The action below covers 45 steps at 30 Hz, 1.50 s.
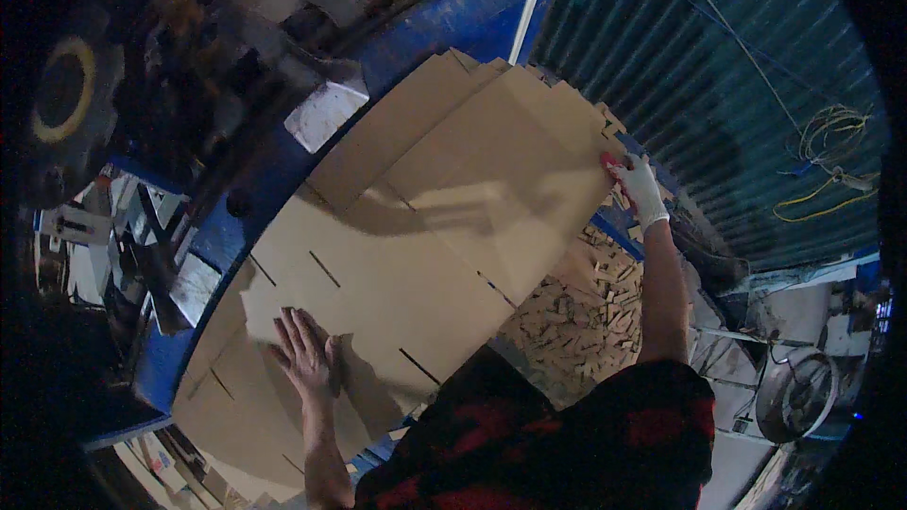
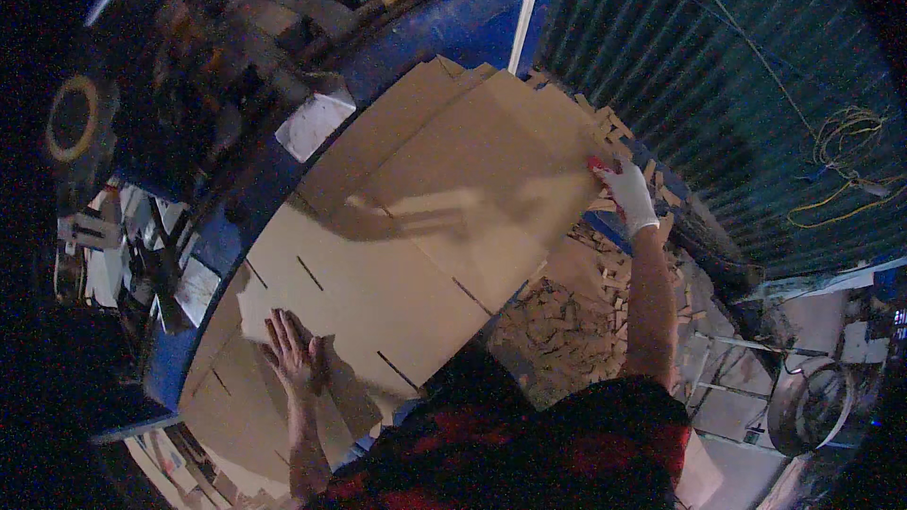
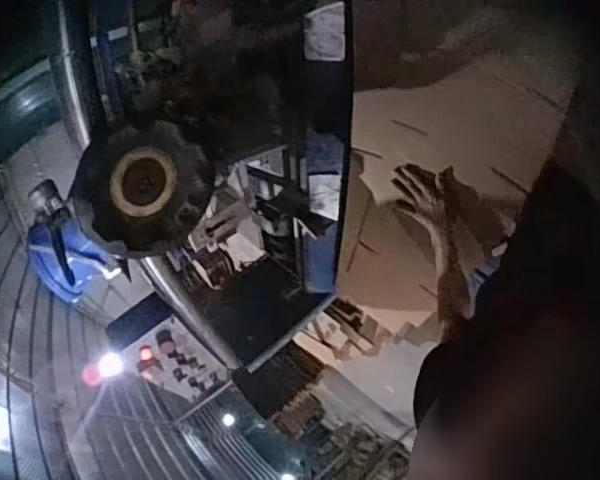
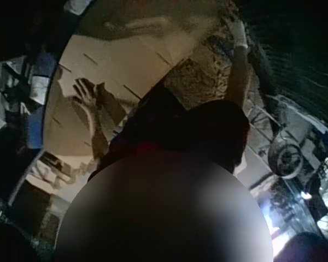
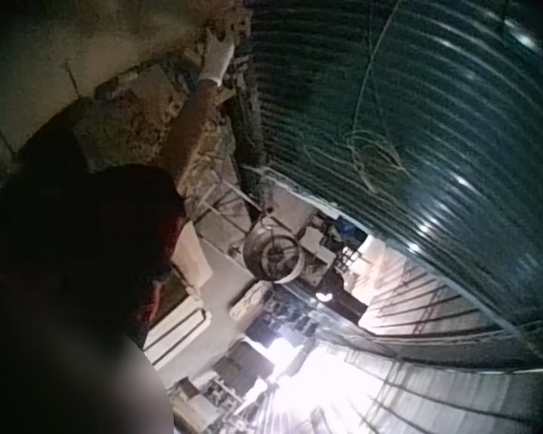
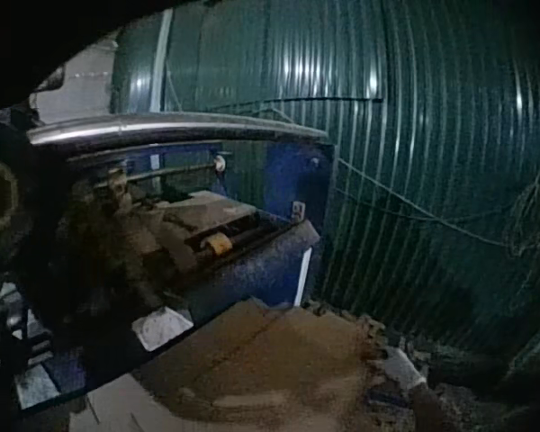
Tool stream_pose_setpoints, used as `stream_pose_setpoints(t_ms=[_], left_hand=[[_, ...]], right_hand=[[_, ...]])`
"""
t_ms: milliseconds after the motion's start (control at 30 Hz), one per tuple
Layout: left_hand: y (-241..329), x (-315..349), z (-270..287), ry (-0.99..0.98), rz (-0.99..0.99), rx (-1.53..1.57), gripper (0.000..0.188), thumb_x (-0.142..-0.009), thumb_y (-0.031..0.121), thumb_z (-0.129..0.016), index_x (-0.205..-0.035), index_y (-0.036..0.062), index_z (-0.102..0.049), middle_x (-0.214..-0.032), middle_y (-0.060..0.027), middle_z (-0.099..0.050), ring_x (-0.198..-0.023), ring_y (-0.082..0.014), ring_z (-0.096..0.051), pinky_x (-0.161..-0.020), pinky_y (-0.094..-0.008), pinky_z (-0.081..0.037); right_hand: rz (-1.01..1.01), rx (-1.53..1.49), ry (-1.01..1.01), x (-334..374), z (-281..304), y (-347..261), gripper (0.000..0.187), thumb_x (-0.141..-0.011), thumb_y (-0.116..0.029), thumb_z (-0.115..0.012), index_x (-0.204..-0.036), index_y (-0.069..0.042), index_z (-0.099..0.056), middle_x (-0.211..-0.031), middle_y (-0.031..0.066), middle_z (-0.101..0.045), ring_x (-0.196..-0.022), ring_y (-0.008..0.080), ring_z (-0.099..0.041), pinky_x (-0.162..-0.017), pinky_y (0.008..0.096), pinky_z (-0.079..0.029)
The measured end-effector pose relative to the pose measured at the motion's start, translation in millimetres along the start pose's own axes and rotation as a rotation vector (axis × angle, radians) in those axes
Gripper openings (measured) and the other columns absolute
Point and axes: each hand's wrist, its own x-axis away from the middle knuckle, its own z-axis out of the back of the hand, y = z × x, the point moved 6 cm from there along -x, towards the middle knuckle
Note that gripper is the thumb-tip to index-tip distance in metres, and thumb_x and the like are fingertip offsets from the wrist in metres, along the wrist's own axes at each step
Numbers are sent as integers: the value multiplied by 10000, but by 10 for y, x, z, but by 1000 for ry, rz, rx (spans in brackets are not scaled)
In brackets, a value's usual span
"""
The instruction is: The person repeatedly picks up flat cardboard sheets, folds them into box shapes, and places them onto a conveyor or machine. The process is continuous and repetitive, with the person handling one sheet at a time.
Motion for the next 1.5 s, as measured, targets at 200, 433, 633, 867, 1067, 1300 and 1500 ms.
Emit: stream_pose_setpoints(t_ms=[200,433,633,867,1067,1300,1500], left_hand=[[103,71,-30,-69,59,101,737,-934,489,-403,-1471,29,-195,-1555,-123,-152,-1439,-295,-116,-1104,-578,-17],[113,-102,-86,-10,38,171,694,-935,486,-427,-1446,42,-274,-1536,-124,-207,-1425,-318,-152,-1096,-602,-127],[-529,847,168,467,186,754,633,-868,329,-586,-1383,32,-368,-1416,-185,-393,-1347,-378,-300,-1095,-481,-254],[-1725,3194,-422,1023,1415,440,699,-794,283,-732,-1341,64,-354,-1189,-135,-535,-1053,-334,-535,-888,-487,-417],[-1650,2916,-435,1141,1084,2137,485,-859,147,-672,-1274,31,-448,-1220,-116,-537,-1076,-269,-554,-881,-431,-478],[-997,1893,850,683,480,951,440,-814,-110,-523,-1242,-13,-539,-1243,-138,-583,-1140,-270,-559,-984,-368,-418],[-825,650,1117,744,0,418,743,-672,-69,-660,-1368,48,-428,-1364,-191,-467,-1270,-355,-443,-1021,-406,-422]], right_hand=[[224,283,312,488,464,-837,360,-715,-107,-710,-1050,8,-646,-1000,141,-652,-912,251,-625,-788,336,-491],[466,-890,-26,1729,16,-1668,538,-957,-309,-487,-1412,-76,-317,-1351,131,-468,-1215,276,-477,-981,418,-415],[1453,250,-659,3261,-1634,-1764,572,-800,-393,-646,-1274,-108,-499,-1349,197,-450,-1305,377,-370,-1052,576,-270],[1717,754,-671,3630,-1897,-1817,359,-854,-126,-507,-1207,-99,-563,-1309,168,-510,-1268,375,-422,-1054,591,-257],[1743,810,-725,3387,-1386,-2027,420,-789,-139,-547,-1207,-109,-566,-1250,164,-553,-1213,383,-471,-1016,575,-326],[1868,674,-397,2828,-1685,-2287,384,-785,-144,-549,-1166,-141,-590,-1242,156,-550,-1178,369,-493,-977,550,-384],[1930,495,-55,2306,-2398,-2612,415,-798,-76,-556,-1197,-187,-586,-1263,133,-533,-1145,349,-506,-971,516,-405]])
